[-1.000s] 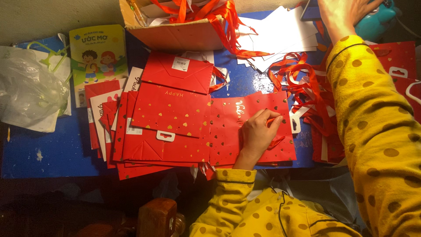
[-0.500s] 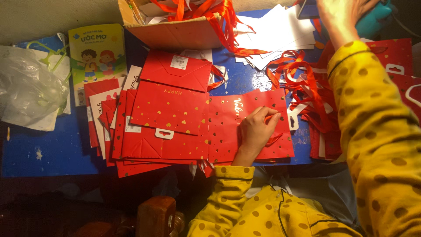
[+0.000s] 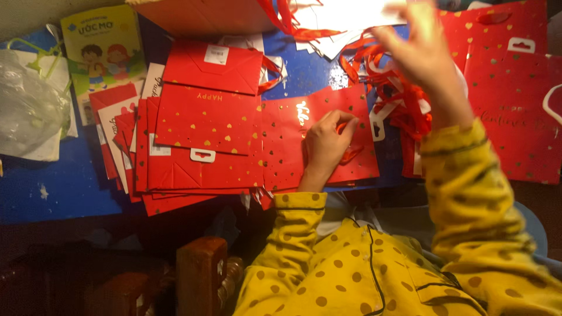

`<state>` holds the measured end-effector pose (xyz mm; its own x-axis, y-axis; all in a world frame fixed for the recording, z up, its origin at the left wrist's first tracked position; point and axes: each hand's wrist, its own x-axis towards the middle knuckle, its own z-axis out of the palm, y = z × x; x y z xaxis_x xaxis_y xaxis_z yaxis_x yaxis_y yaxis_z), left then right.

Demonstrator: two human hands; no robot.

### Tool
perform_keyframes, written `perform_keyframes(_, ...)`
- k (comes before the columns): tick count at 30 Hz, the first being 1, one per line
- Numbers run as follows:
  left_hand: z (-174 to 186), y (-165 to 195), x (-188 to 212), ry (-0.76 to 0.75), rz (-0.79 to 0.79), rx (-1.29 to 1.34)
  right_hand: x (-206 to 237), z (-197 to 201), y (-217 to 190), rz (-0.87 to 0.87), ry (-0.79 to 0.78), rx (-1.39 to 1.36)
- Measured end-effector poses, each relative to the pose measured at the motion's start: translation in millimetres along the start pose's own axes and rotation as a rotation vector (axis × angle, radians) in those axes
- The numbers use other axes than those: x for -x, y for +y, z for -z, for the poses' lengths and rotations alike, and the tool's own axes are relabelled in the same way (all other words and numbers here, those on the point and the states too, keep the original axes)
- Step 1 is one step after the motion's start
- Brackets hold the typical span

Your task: The person assembles red Valentine's Day gift bags by threading red ribbons through the handle slots and tying them. They handle multiple flat bags and ribbons, repeatedly threading and tying each bag's handles.

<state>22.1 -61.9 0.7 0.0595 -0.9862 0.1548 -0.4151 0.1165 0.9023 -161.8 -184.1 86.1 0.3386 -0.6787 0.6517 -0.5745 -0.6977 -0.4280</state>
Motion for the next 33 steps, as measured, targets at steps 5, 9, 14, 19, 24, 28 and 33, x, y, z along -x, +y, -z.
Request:
perform_keyframes(5, -2.8, -1.9, -0.4, 0.008, -0.001, -0.036, 68.9, -8.7, -65.6, -0.750, -0.203, -0.239)
perform_keyframes(9, -4.9, -2.4, 0.9, 0.019, -0.013, -0.021, 95.6, -5.1, -92.0, -0.510, -0.139, -0.131)
perform_keyframes(14, -4.5, 0.1, 1.9, 0.033, -0.044, -0.053, 120.9, -4.8, -96.8, -0.429, -0.194, -0.007)
perform_keyframes(19, -2.6, 7.0, 3.5, 0.024, -0.047, 0.016, 136.8, -11.0, -97.7, -0.518, -0.073, -0.124)
perform_keyframes(24, -2.5, 8.9, 3.5, 0.009, -0.038, 0.047, 142.9, -27.8, -85.3, -0.843, 0.311, -1.021)
perform_keyframes(28, -5.8, 7.1, 3.7, 0.023, -0.012, 0.068, 149.1, -42.5, -67.0, -1.007, 0.343, -1.176)
perform_keyframes(33, -8.2, 6.0, 5.3, 0.019, -0.044, 0.057, 152.7, -58.4, -62.5, -0.699, 0.189, -0.901)
